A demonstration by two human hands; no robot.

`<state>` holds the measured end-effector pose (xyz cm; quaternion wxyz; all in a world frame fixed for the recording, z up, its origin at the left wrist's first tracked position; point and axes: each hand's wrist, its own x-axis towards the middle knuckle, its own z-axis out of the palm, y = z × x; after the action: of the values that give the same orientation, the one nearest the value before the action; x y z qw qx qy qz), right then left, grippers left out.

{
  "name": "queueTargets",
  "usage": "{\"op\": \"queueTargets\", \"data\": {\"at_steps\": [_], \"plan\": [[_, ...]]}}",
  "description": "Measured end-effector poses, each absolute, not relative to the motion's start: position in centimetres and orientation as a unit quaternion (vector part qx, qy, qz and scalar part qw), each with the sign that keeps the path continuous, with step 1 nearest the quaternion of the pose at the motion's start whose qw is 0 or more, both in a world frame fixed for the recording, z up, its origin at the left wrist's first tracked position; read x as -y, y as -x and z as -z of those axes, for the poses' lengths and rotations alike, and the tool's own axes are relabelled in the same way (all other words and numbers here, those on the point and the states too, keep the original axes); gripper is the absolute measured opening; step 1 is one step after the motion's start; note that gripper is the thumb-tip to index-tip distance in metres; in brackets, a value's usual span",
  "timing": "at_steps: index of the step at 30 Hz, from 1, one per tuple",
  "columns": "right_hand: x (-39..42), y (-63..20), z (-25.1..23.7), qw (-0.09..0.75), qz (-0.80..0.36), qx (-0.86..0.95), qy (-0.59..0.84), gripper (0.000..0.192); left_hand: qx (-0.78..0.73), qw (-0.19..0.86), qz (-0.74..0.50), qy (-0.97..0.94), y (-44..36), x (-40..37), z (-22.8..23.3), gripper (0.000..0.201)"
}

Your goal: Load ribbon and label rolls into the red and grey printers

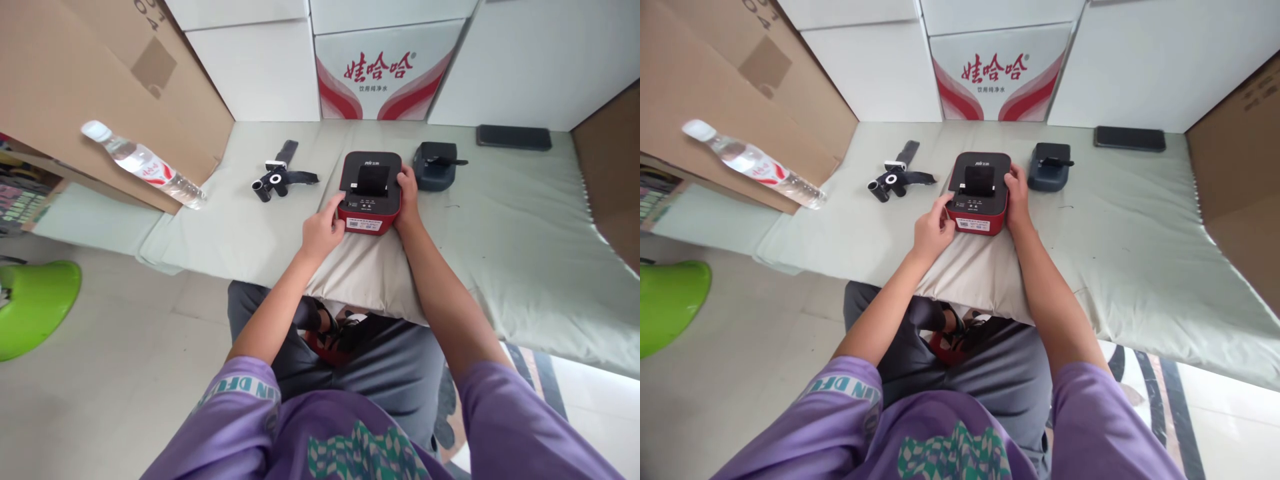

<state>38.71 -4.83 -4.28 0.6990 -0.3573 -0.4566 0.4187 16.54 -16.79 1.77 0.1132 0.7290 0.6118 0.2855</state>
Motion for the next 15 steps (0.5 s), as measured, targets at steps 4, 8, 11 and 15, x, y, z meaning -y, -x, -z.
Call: {"op": "queueTargets", "data": {"at_steps": [4,8,11,15], "plan": [[5.0,-38.6,4.1,0.697,-0.427,0.446,0.364,0.067,-0.626,0.115,-0.228,-0.737,-16.1,17.0,-5.3,0.057],[5.0,-38.5,4.0,0.699,-0.434,0.442,0.357,0.069,-0.635,0.116,-0.173,-0.744,-16.1,16.8,-9.2,0.046],[5.0,-38.5,3.9,0.699,-0.435,0.445,0.352,0.070,-0.648,0.122,-0.155,-0.735,-16.8,16.8,-10.5,0.041],[5.2,-38.4,3.8,0.702,-0.426,0.449,0.353,0.068,-0.658,0.120,-0.170,-0.724,-17.2,17.0,-9.9,0.040]]}}
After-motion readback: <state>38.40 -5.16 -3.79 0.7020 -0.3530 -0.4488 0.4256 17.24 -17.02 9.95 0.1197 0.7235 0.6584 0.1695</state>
